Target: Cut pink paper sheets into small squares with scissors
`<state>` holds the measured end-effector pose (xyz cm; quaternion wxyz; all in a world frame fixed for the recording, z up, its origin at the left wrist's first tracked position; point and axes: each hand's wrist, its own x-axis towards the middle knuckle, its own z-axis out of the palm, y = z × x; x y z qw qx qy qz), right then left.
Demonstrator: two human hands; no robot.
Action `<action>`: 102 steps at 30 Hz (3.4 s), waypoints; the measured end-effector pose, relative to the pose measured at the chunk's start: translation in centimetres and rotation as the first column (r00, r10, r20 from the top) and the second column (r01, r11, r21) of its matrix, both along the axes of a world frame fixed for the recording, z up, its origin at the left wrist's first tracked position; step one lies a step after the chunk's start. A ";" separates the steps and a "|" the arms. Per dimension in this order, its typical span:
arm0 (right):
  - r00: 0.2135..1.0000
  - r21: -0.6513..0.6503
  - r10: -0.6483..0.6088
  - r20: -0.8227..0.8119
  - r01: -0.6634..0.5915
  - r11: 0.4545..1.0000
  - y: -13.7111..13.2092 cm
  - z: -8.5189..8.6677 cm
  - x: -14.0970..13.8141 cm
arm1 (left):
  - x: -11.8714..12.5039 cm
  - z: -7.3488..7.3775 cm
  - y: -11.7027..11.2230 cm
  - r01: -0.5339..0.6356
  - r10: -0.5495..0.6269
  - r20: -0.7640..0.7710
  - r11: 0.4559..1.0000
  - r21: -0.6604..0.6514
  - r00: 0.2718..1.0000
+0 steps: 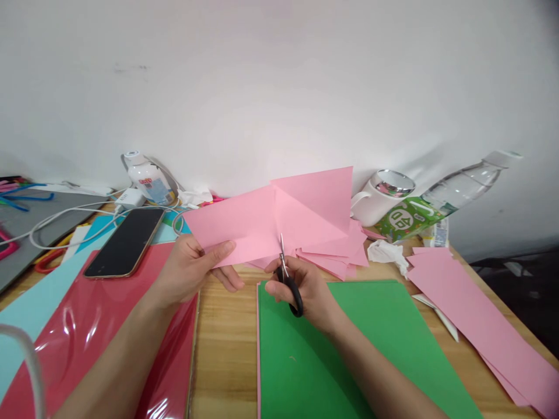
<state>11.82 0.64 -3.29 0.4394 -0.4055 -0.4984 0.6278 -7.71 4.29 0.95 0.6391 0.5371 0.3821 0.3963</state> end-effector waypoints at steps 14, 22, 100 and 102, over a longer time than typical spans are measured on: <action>0.999 -0.018 -0.035 0.011 0.035 0.999 -0.1 0.0 -0.1 | 0.1 0.2 -0.1 -0.015 0.015 0.006 1.000 -0.022 1.000; 0.999 -0.023 0.010 -0.046 -0.011 1.000 0.0 0.0 0.1 | 0.1 0.3 -0.1 0.024 -0.027 -0.055 0.998 -0.052 0.998; 0.997 -0.059 -0.076 -0.005 0.075 0.995 0.1 0.4 0.0 | 0.2 0.0 -0.3 0.118 -0.119 -0.023 0.992 -0.041 0.993; 0.997 -0.063 -0.082 0.008 0.082 0.995 0.1 0.5 -0.1 | 0.3 0.0 -0.2 0.116 -0.117 -0.023 0.992 -0.041 0.993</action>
